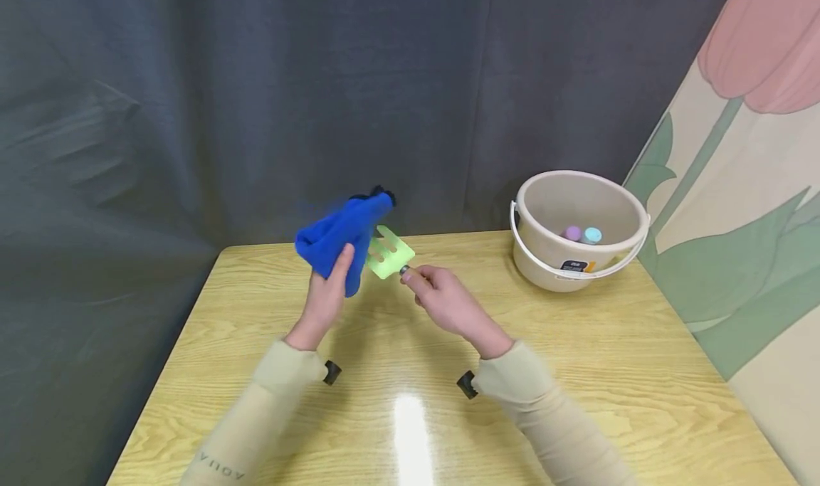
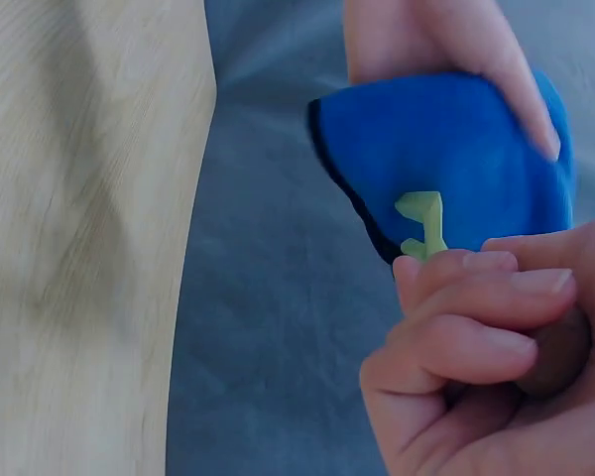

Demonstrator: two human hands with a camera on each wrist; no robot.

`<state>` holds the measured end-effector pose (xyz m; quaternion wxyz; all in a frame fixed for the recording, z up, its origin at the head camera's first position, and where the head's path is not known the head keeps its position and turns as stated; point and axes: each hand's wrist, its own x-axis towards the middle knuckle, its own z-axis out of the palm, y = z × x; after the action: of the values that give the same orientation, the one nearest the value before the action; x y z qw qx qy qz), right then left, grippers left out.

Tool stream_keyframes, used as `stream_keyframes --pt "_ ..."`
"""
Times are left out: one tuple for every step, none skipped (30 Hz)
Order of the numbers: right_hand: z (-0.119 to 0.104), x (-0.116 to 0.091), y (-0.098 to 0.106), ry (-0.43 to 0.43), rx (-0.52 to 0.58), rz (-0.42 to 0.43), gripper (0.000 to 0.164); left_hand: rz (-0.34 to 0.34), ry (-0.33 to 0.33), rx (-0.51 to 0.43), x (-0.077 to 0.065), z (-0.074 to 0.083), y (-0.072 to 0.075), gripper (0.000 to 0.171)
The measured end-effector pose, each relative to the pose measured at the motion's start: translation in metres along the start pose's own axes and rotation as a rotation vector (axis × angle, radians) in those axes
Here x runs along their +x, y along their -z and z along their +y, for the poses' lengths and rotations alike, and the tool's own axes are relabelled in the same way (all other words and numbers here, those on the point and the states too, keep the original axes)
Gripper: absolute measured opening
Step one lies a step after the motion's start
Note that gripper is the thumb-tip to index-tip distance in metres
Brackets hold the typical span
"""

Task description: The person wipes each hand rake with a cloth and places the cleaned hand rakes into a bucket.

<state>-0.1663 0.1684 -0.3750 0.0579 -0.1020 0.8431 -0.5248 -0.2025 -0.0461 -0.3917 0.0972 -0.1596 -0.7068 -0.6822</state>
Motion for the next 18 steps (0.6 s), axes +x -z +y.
stream_keyframes --pt "-0.001 -0.001 -0.001 0.01 -0.007 -0.003 0.037 -0.037 -0.033 0.056 0.0 -0.001 -0.001 0.053" --pt "-0.001 -0.001 -0.002 0.018 -0.018 -0.004 0.037 -0.071 -0.077 0.12 0.0 -0.003 -0.002 0.052" --pt "-0.002 -0.002 -0.003 0.023 -0.028 -0.003 0.036 -0.097 -0.126 0.188 0.0 -0.005 -0.002 0.05" --pt "-0.003 -0.002 -0.004 0.032 -0.04 -0.002 0.036 -0.112 -0.177 0.26 0.001 -0.007 -0.002 0.05" --pt "-0.003 -0.002 -0.005 0.037 -0.052 -0.001 0.035 -0.124 -0.226 0.322 0.002 -0.009 -0.001 0.051" --pt "-0.004 -0.002 -0.006 0.041 -0.061 0.001 0.034 -0.136 -0.272 0.361 0.002 -0.01 0.0 0.051" --pt "-0.005 -0.002 -0.007 0.044 -0.07 0.006 0.033 -0.141 -0.306 0.392 0.003 -0.012 0.001 0.05" --pt "-0.005 -0.002 -0.008 0.046 -0.08 0.012 0.032 -0.141 -0.335 0.417 0.003 -0.013 0.002 0.05" --pt "-0.006 -0.002 -0.009 0.049 -0.086 0.017 0.031 -0.134 -0.36 0.434 0.003 -0.014 0.002 0.049" --pt "-0.007 -0.002 -0.01 0.056 -0.094 0.022 0.031 -0.126 -0.38 0.449 0.003 -0.015 0.002 0.049" --pt "-0.008 -0.003 -0.011 0.061 -0.098 0.026 0.03 -0.116 -0.4 0.46 0.003 -0.015 0.001 0.048" --pt "-0.008 -0.002 -0.012 0.069 -0.104 0.03 0.031 -0.112 -0.42 0.471 0.003 -0.016 0.0 0.048" --pt "-0.009 -0.003 -0.012 0.071 -0.108 0.036 0.031 -0.112 -0.438 0.483 0.003 -0.016 -0.001 0.047" --pt "-0.009 -0.002 -0.013 0.075 -0.116 0.042 0.032 -0.117 -0.453 0.491 0.002 -0.016 -0.002 0.047" --pt "-0.008 -0.002 -0.013 0.076 -0.126 0.05 0.033 -0.123 -0.463 0.497 0.001 -0.017 -0.004 0.048" --pt "-0.008 -0.002 -0.013 0.076 -0.135 0.053 0.036 -0.131 -0.469 0.499 -0.001 -0.017 -0.006 0.049" --pt "-0.007 -0.002 -0.014 0.07 -0.138 0.055 0.039 -0.139 -0.475 0.499 -0.002 -0.017 -0.008 0.051" --pt "-0.007 -0.002 -0.014 0.064 -0.142 0.059 0.042 -0.147 -0.476 0.5 -0.004 -0.017 -0.009 0.053"
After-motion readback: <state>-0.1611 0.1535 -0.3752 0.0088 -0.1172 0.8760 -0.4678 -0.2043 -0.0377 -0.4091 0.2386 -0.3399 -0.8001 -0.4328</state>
